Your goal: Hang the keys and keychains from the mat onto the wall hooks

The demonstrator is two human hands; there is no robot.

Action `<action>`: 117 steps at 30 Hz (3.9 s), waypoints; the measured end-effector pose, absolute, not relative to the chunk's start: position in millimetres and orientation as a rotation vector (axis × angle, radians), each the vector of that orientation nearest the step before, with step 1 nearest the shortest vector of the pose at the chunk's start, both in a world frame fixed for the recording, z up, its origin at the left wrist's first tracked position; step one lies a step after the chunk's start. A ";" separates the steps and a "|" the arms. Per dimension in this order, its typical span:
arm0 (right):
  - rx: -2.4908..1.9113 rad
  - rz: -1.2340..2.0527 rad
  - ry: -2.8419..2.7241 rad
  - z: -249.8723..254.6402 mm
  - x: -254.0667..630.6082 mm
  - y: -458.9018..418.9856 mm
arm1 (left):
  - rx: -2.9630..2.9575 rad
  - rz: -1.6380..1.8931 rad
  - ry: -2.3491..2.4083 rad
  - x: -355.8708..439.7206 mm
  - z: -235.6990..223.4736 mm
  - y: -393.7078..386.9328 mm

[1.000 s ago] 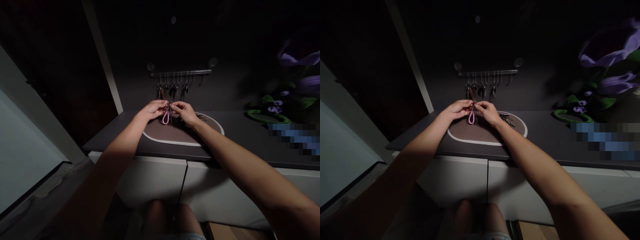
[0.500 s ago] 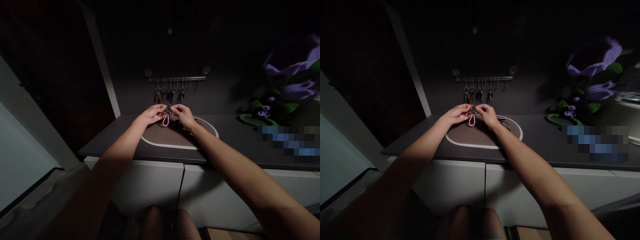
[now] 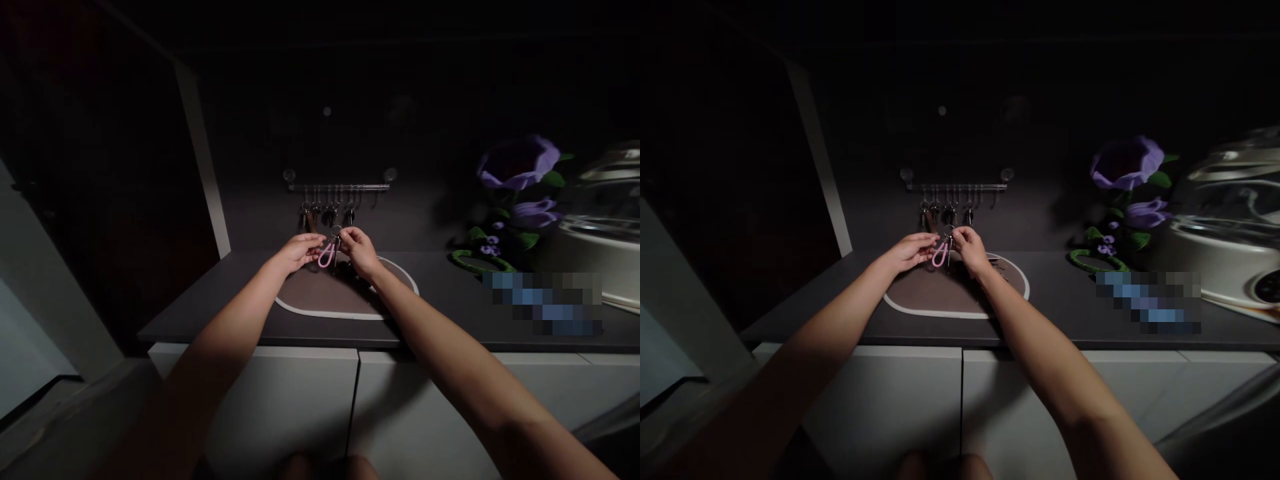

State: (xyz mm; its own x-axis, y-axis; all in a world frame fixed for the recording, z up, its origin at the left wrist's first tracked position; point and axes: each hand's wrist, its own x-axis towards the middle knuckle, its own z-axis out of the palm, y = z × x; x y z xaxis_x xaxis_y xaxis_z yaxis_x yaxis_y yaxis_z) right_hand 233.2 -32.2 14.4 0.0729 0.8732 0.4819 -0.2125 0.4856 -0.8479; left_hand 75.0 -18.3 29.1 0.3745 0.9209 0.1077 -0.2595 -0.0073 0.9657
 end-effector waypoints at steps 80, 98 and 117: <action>-1.172 0.653 -1.202 94.3 262.3 9.9 | 1.525 1.142 0.988 82.3 18.6 -15.3; -0.930 0.807 -1.191 67.8 277.5 -60.1 | 1.952 1.133 1.070 121.2 52.3 -28.4; -1.300 0.163 -1.469 9.9 318.7 -49.0 | 2.464 1.097 0.989 152.2 0.6 -27.6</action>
